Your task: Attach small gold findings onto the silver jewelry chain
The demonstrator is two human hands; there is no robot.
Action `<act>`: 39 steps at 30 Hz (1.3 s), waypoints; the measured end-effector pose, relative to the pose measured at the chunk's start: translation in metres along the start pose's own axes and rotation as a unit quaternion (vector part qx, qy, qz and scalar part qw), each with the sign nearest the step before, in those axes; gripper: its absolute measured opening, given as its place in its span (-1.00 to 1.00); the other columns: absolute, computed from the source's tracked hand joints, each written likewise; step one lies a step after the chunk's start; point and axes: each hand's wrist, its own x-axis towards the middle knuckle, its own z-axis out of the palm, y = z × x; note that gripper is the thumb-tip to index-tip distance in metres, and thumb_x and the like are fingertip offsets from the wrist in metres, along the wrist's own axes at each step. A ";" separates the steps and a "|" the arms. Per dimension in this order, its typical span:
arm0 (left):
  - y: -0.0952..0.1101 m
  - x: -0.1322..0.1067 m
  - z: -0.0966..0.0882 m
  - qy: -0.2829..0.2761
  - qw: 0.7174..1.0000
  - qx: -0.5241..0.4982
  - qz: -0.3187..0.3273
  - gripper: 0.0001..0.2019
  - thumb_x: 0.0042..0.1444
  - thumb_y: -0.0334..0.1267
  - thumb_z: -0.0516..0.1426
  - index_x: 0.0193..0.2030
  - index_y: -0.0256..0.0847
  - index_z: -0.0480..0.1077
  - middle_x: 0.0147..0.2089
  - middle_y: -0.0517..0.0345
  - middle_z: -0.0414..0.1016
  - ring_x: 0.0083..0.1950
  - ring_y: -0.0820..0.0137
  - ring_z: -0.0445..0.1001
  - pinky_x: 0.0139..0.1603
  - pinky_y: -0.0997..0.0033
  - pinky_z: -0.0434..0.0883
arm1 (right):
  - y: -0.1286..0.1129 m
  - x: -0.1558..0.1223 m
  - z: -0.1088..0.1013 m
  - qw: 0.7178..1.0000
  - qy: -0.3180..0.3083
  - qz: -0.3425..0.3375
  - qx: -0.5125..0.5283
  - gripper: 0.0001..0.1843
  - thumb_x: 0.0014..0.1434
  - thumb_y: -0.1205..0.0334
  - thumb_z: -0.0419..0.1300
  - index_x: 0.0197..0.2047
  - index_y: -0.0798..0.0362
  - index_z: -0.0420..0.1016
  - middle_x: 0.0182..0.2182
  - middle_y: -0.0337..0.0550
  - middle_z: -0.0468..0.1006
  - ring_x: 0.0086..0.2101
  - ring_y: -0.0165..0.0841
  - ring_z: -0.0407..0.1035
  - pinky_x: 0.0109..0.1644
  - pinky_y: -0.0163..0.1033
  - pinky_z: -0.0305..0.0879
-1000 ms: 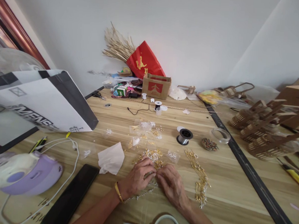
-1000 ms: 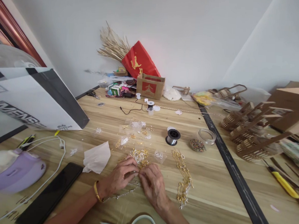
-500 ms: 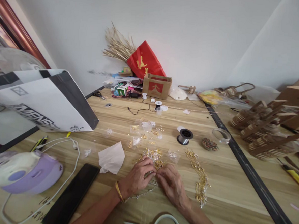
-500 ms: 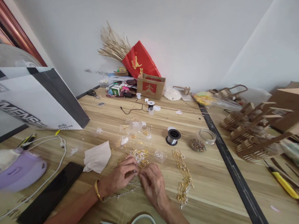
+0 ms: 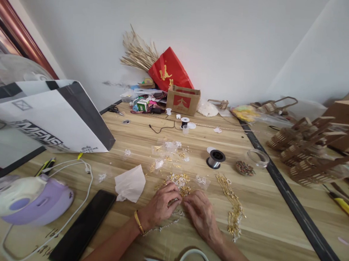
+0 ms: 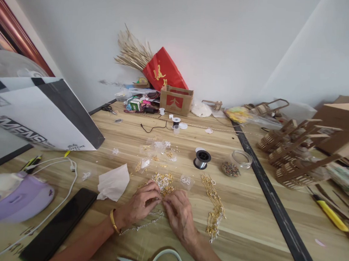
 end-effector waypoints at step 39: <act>0.000 0.002 -0.004 0.006 1.000 0.001 -0.009 -0.88 0.14 -0.47 0.08 -0.34 -0.25 0.43 -0.28 0.05 0.42 -0.17 0.33 0.36 -0.01 0.25 0.35 | 0.002 0.000 0.000 1.000 0.000 0.009 -0.007 -0.88 0.28 0.28 0.10 -0.24 0.02 0.46 -0.38 -0.14 0.49 -0.32 -0.31 0.35 -0.23 -0.18 0.32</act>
